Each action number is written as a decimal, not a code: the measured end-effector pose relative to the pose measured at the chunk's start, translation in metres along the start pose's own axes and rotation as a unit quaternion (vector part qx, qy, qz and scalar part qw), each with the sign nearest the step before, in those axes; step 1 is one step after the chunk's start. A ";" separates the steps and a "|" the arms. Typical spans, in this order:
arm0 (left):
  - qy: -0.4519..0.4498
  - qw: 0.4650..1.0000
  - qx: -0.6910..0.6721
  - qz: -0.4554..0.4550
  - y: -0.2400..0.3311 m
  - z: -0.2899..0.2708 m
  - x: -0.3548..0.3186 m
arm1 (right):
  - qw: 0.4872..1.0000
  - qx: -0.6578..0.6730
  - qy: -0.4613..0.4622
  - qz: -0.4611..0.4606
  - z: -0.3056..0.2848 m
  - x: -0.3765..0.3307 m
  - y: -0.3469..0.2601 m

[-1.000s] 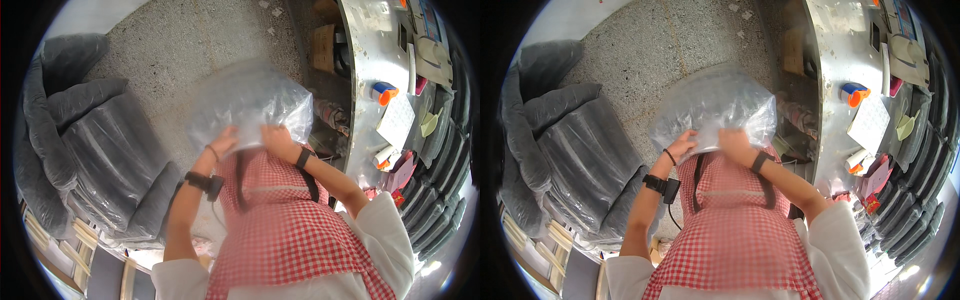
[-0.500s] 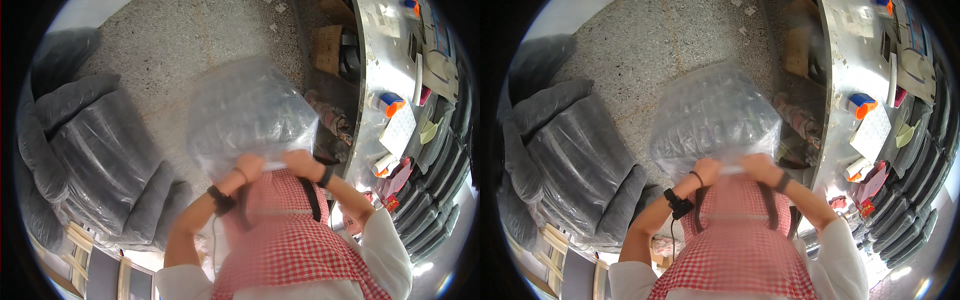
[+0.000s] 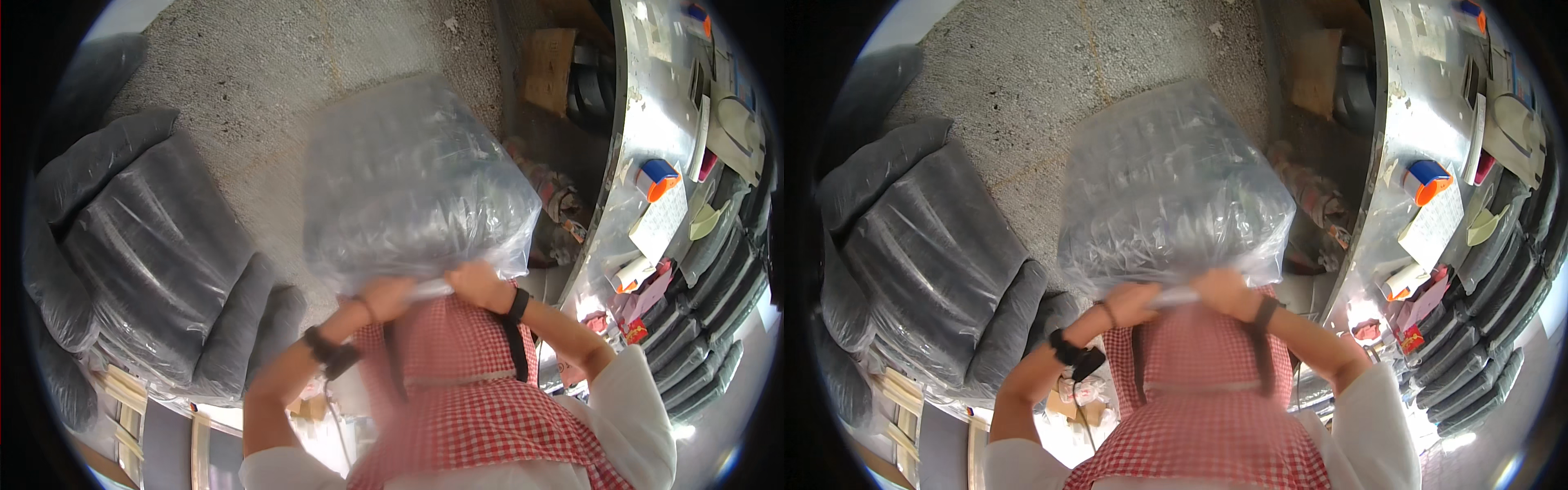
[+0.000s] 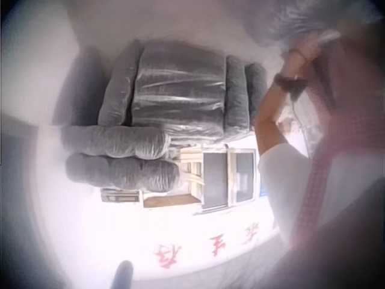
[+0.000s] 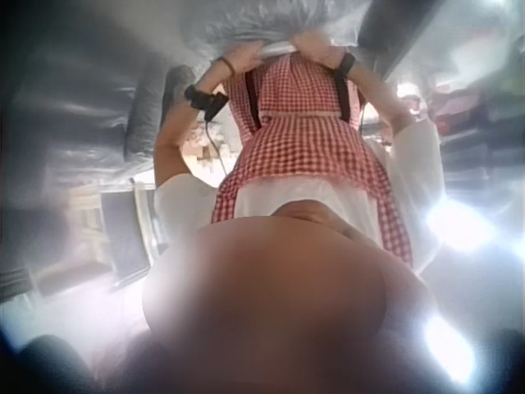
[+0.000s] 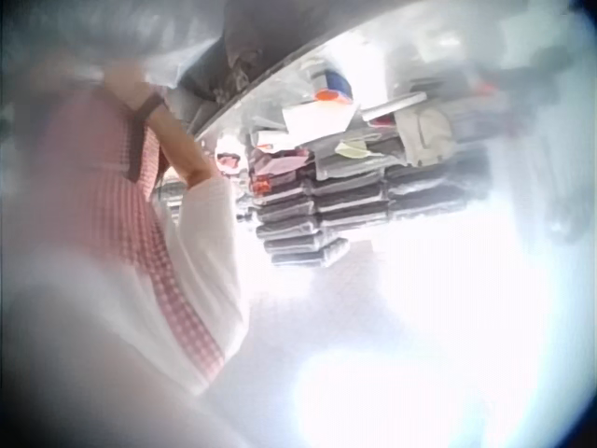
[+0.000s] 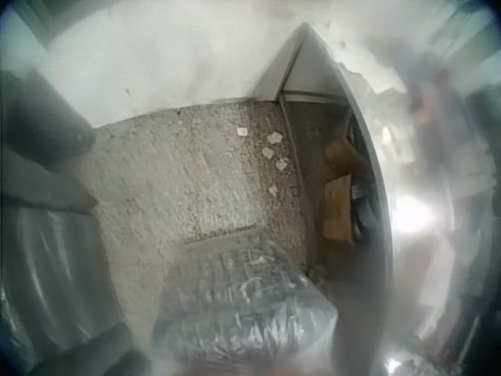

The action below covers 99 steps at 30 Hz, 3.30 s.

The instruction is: The person packages items into large plastic bags by placing them inside, applying labels, and using a blue tape dispenser to seal the bags.

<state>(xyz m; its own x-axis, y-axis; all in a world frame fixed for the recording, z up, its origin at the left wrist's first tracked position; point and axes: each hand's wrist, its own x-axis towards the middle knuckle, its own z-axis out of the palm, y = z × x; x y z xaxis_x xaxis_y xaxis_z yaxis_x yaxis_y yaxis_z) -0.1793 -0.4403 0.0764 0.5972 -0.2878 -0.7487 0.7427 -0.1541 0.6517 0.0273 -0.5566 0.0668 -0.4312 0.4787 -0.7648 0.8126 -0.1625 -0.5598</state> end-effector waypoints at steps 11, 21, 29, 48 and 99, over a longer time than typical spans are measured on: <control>0.296 0.953 0.022 0.055 0.008 0.054 0.050 | 0.998 0.035 0.012 -0.042 -0.021 0.026 -0.008; 0.080 0.980 -0.113 0.146 -0.030 0.019 0.094 | 0.978 -0.075 0.192 0.033 -0.073 -0.068 0.077; 0.114 0.971 -0.138 0.158 -0.024 -0.002 0.043 | 0.997 -0.031 0.066 -0.017 -0.023 0.027 -0.007; 0.463 0.867 0.147 0.109 -0.003 -0.087 0.039 | 0.967 -0.101 0.231 0.021 -0.164 -0.005 0.067; 0.567 0.805 0.146 0.094 0.050 -0.094 0.078 | 0.731 0.545 0.410 0.034 -0.202 0.031 0.024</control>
<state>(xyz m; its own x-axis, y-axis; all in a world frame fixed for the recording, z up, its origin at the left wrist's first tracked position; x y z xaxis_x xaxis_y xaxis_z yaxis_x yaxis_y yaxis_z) -0.0670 -0.3813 0.0396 0.7068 0.6901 -0.1554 0.6024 -0.4721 0.6436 0.1124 -0.3707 0.0941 0.3383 0.7215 -0.6041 -0.1663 -0.5860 -0.7931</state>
